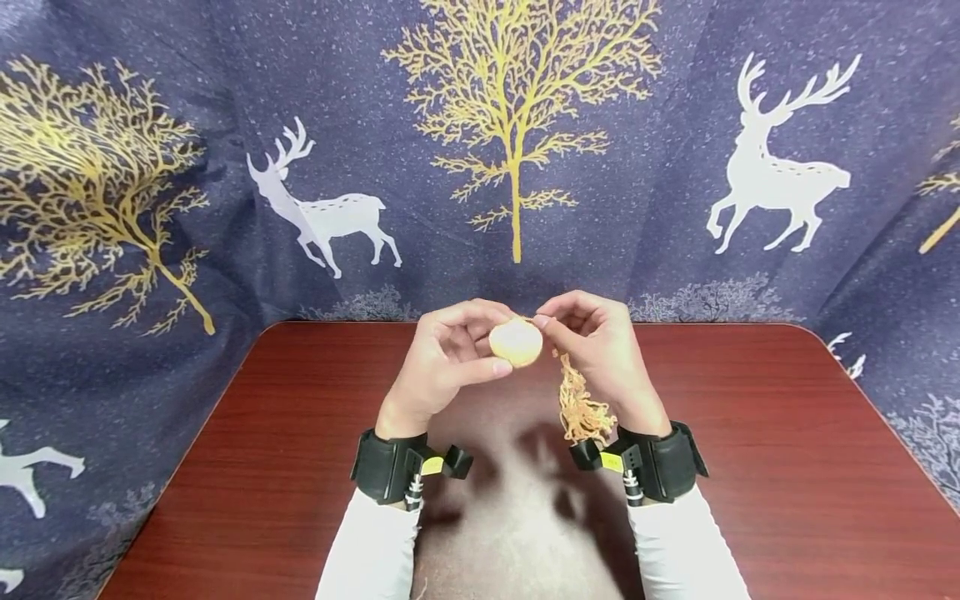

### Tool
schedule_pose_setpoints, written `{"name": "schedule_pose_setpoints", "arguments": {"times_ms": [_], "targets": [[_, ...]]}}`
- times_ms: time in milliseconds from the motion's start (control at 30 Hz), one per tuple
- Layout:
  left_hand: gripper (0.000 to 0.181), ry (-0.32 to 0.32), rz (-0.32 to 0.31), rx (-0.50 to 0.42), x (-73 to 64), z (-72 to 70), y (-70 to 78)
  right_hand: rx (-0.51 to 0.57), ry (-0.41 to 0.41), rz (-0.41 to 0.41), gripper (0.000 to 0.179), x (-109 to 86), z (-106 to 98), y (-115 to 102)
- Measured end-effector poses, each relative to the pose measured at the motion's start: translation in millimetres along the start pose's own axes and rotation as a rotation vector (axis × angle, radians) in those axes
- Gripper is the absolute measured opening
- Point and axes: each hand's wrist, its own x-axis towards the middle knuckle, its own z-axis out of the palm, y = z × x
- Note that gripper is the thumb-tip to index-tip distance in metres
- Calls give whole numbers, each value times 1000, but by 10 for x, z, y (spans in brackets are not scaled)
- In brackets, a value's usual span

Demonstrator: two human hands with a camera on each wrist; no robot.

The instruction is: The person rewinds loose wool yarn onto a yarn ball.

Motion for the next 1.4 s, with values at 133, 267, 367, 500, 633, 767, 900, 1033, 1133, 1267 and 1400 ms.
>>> {"name": "schedule_pose_setpoints", "arguments": {"times_ms": [133,267,367,500,633,767,900,1033,1133,1267,1400], "targets": [[45,172,50,-65,31,29,-32,-98,-60,-4,7,-1,45,2],[46,353,57,-55,57,47,-74,-179,-122,-20,7,-19,80,-20],[40,472,41,55,67,49,-110,-229,-162,-33,7,-39,94,-41],[35,551,-4,388,54,37,-157,-255,-181,-53,4,-59,101,-78],[35,524,-35,741,26,18,-195,-219,-143,-66,5,-60,82,-99],[34,413,-84,915,5,3,-208,-115,-66,-51,6,-53,42,-107],[33,231,-167,929,-18,-24,-202,28,14,-33,8,-46,6,-104],[33,-15,-223,773,-28,-44,-171,175,93,-30,6,-24,-23,-89],[34,-178,-234,605,-29,-45,-128,227,139,-34,10,-4,-39,-75],[39,-259,-200,388,-23,-32,-78,210,153,-31,8,9,-58,-48],[42,-215,-127,199,-18,-17,-43,119,113,-18,6,10,-53,-21]]}}
